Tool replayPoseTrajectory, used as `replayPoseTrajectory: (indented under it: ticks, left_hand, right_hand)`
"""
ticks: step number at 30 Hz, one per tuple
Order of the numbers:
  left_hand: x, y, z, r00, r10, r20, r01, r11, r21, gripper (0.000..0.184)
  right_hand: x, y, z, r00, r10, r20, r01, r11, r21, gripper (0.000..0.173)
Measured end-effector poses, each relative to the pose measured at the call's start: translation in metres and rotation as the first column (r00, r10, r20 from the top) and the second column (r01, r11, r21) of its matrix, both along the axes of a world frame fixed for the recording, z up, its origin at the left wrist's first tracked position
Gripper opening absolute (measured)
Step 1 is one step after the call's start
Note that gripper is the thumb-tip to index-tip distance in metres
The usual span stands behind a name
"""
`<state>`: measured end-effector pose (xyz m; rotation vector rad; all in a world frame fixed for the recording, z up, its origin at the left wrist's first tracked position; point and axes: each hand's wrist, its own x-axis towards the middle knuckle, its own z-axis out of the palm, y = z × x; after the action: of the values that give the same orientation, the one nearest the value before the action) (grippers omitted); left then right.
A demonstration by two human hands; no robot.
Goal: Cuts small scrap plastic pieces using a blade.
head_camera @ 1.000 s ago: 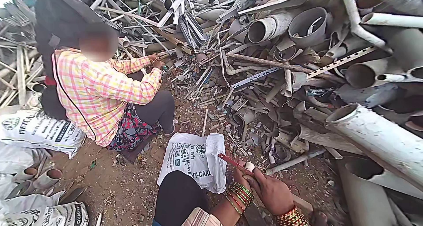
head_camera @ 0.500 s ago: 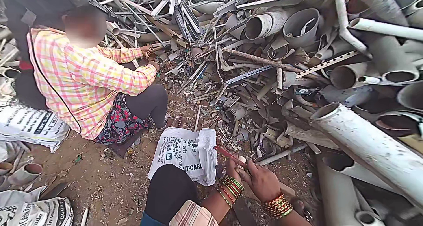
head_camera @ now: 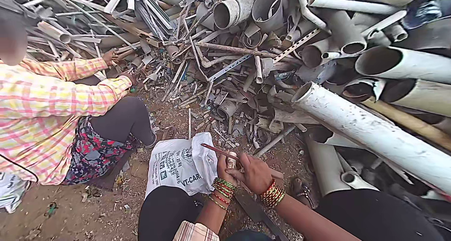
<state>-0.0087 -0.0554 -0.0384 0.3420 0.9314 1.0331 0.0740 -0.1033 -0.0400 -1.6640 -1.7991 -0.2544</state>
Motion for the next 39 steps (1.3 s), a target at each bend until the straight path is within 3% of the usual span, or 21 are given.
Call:
replayPoseTrajectory:
  ticks: [4, 11, 15, 19, 22, 24, 27, 30, 33, 39]
  left_hand:
    - [-0.006, 0.01, -0.052, 0.998, -0.068, 0.015, 0.064, 0.978, 0.199, 0.034]
    - [0.002, -0.003, 0.005, 0.995, 0.097, -0.012, -0.097, 0.995, -0.02, 0.022]
    - [0.004, -0.003, 0.003, 0.996, 0.089, 0.01, -0.089, 0.996, -0.027, 0.027]
    - [0.004, -0.003, 0.005, 0.998, -0.016, 0.066, 0.018, 1.0, -0.025, 0.038]
    - [0.0, -0.003, -0.004, 0.987, -0.127, 0.097, 0.124, 0.992, 0.037, 0.047]
    - [0.001, -0.004, -0.008, 0.988, -0.138, 0.062, 0.137, 0.99, 0.023, 0.045]
    - [0.002, -0.005, -0.016, 0.991, -0.114, 0.065, 0.117, 0.992, -0.044, 0.031]
    - [0.002, -0.004, -0.018, 0.992, -0.045, 0.118, 0.057, 0.994, -0.093, 0.021]
    - [0.002, -0.005, -0.015, 0.986, -0.053, 0.155, 0.063, 0.996, -0.06, 0.023]
    - [0.004, -0.004, -0.003, 0.993, -0.089, 0.076, 0.087, 0.996, 0.031, 0.024]
  right_hand:
    - [0.003, 0.001, -0.006, 1.0, 0.023, 0.01, -0.023, 1.0, -0.013, 0.073]
    - [-0.006, -0.002, -0.014, 1.0, 0.027, 0.016, -0.028, 0.996, 0.083, 0.056]
    - [-0.002, -0.001, -0.014, 0.997, 0.068, 0.04, -0.072, 0.992, 0.106, 0.05]
    - [0.006, 0.0, -0.009, 0.997, 0.067, 0.037, -0.071, 0.99, 0.119, 0.046]
    - [0.011, 0.0, -0.003, 1.0, 0.029, -0.003, -0.029, 1.0, 0.004, 0.062]
    - [0.014, -0.001, -0.003, 0.999, 0.031, -0.008, -0.032, 0.997, -0.067, 0.065]
    - [0.012, -0.005, -0.007, 0.998, 0.062, -0.015, -0.063, 0.99, -0.124, 0.057]
    - [0.006, -0.004, -0.013, 0.998, 0.052, 0.018, -0.051, 0.998, -0.034, 0.056]
    - [0.006, -0.004, -0.015, 0.997, 0.062, 0.038, -0.063, 0.997, 0.033, 0.055]
    - [0.018, 0.002, -0.013, 0.986, 0.142, 0.082, -0.156, 0.967, 0.202, 0.052]
